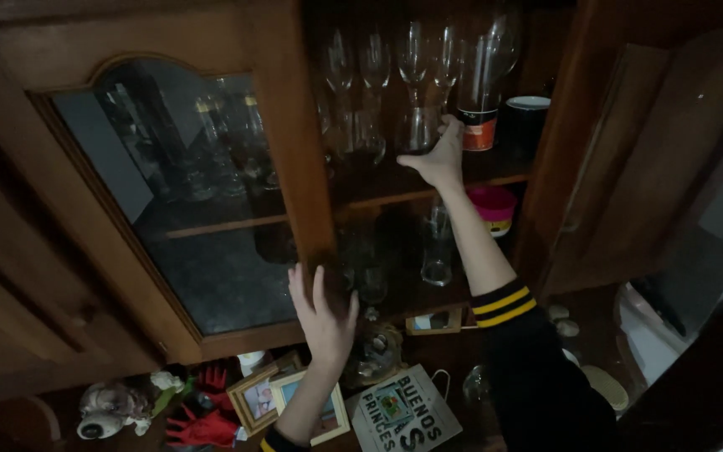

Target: The person is collecting glasses, mugs, and plates from a table and putting them away into a wooden cabinet.

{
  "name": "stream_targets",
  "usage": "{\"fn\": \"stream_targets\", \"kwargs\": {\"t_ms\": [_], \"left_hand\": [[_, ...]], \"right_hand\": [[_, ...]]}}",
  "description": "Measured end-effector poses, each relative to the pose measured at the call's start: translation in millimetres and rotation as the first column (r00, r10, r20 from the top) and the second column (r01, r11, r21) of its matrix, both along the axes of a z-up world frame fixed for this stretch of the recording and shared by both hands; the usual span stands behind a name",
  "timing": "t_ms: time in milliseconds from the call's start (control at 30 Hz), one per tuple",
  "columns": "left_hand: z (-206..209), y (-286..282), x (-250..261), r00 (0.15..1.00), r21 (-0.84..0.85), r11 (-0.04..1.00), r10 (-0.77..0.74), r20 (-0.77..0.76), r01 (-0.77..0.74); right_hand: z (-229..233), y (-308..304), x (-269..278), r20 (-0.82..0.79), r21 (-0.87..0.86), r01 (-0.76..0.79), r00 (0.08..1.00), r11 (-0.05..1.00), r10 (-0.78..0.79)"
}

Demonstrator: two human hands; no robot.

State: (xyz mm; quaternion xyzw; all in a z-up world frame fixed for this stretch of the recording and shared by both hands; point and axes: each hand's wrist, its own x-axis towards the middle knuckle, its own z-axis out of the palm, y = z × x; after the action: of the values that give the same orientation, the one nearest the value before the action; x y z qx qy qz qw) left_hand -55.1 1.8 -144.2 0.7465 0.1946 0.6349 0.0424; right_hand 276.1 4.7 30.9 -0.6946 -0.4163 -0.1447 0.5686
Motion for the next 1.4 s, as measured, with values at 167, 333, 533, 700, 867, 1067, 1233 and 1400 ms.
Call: {"fn": "stream_targets", "kwargs": {"t_ms": [167,333,533,700,867,1067,1233,1400], "left_hand": [[-29,22,19,0.994,-0.031,0.996,0.084,-0.070,-0.086],[-44,28,37,0.987,-0.109,0.984,0.129,-0.093,-0.139],[-59,39,50,0.983,-0.107,0.979,0.169,-0.066,-0.176],[-67,52,53,0.982,-0.029,0.983,0.179,-0.051,-0.181],[-68,53,63,0.978,0.023,0.979,0.202,0.048,-0.204],[-71,56,70,0.987,-0.037,0.987,0.157,0.031,-0.156],[-73,31,44,0.985,-0.015,0.987,0.159,0.060,-0.159],[-60,-33,-44,0.999,-0.066,0.998,0.012,-0.052,-0.016]], "right_hand": [[0,24,15,-0.113,-0.054,0.019,0.993,0.998,-0.025],[-6,36,20,-0.084,0.000,0.021,0.996,1.000,-0.020],[-13,44,25,-0.052,0.046,0.027,0.998,0.999,-0.025],[-21,41,26,-0.053,-0.039,-0.008,0.999,0.999,0.006],[-22,-20,-51,-0.069,-0.147,0.009,0.997,0.989,-0.019],[-94,-77,-148,0.190,0.353,-0.102,0.981,0.930,0.035],[-147,-108,-184,0.280,0.376,-0.162,0.958,0.912,0.055],[-219,-139,-217,0.289,0.162,-0.179,0.949,0.970,0.127]]}}
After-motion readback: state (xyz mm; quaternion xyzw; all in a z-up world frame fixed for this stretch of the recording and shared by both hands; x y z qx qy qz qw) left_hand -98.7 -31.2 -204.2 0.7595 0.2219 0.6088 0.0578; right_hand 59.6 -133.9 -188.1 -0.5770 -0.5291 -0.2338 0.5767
